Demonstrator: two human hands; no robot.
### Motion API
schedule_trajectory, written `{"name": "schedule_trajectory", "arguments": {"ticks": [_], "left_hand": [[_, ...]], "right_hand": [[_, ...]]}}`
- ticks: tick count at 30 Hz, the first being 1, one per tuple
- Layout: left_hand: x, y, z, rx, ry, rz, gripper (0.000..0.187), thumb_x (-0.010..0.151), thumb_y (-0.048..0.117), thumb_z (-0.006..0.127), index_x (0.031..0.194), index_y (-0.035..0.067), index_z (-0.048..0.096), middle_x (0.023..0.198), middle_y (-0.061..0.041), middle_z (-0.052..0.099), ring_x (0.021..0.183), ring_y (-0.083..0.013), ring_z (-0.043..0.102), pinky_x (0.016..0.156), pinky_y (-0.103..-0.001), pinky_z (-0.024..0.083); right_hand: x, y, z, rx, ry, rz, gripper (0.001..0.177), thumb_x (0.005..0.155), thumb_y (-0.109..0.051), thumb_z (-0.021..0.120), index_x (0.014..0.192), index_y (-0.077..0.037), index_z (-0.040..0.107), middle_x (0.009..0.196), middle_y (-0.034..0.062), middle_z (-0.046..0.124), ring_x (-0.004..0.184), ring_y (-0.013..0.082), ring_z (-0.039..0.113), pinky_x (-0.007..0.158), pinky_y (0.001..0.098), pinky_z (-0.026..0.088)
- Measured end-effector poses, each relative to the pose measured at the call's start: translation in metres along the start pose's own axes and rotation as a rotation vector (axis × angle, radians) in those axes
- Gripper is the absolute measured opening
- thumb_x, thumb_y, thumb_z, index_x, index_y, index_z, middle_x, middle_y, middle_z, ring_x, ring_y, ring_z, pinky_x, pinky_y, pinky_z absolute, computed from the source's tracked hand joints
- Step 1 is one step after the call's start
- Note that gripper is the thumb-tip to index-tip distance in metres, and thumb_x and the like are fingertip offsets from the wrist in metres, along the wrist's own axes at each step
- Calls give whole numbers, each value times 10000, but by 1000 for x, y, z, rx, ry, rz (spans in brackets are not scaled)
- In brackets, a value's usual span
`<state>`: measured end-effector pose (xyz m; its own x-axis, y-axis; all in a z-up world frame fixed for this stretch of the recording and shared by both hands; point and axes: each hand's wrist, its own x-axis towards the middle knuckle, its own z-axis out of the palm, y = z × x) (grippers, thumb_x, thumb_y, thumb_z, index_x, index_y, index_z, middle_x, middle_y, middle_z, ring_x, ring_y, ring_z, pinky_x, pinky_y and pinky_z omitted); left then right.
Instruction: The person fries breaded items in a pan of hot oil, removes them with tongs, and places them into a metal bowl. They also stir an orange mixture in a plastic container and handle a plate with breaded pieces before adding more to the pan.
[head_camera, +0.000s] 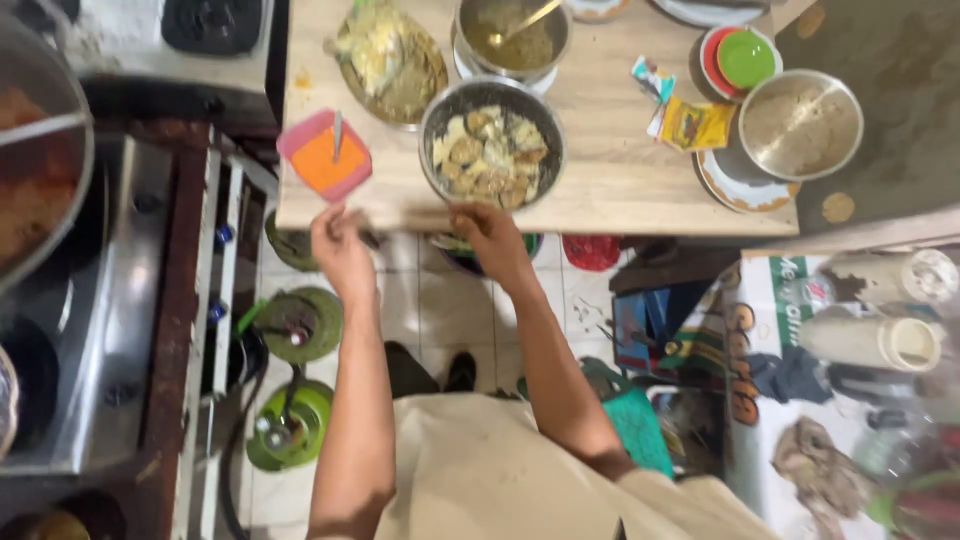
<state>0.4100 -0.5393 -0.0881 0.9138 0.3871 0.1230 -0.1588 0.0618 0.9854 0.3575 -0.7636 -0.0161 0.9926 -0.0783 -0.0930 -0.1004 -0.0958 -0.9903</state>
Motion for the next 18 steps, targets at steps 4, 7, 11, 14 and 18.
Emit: {"name": "schedule_trajectory", "arguments": {"ticks": [4,7,11,14,18], "left_hand": [[31,-52,-10,65,194,-200,213,999,41,584,1203,-18,600,1086,-86,634,977,-164,596,898,-307,500],[57,-88,-9,-6,237,-350,312,952,60,582,1252,-18,545,1157,-93,648,1030,-165,632,894,-281,512],[97,-149,0,36,265,-442,586,948,100,693,1394,-42,341,1305,-169,518,1090,-218,612,873,-315,543],[131,-132,15,219,332,-629,729,884,164,753,1432,-8,304,1389,-193,440,1107,-258,623,770,-367,616],[157,-81,20,110,337,-989,583,957,235,614,1457,126,333,1423,-155,443,1008,-298,676,611,-418,616]], "right_hand": [[16,3,-3,45,-12,36,254,1029,-96,595,1234,19,690,1048,74,715,984,131,659,876,276,531],[43,8,-7,49,20,66,267,1018,-88,587,1240,16,693,1038,63,713,984,119,654,872,272,526],[96,18,-9,55,29,53,260,1016,-93,597,1220,30,702,1030,55,741,954,109,667,855,255,534],[135,5,0,15,5,75,268,1016,-115,603,1218,30,703,1011,51,746,896,108,660,801,253,537],[184,-14,16,-38,-41,148,294,1028,-158,596,1251,6,695,1006,53,737,860,104,645,755,258,531]]}}
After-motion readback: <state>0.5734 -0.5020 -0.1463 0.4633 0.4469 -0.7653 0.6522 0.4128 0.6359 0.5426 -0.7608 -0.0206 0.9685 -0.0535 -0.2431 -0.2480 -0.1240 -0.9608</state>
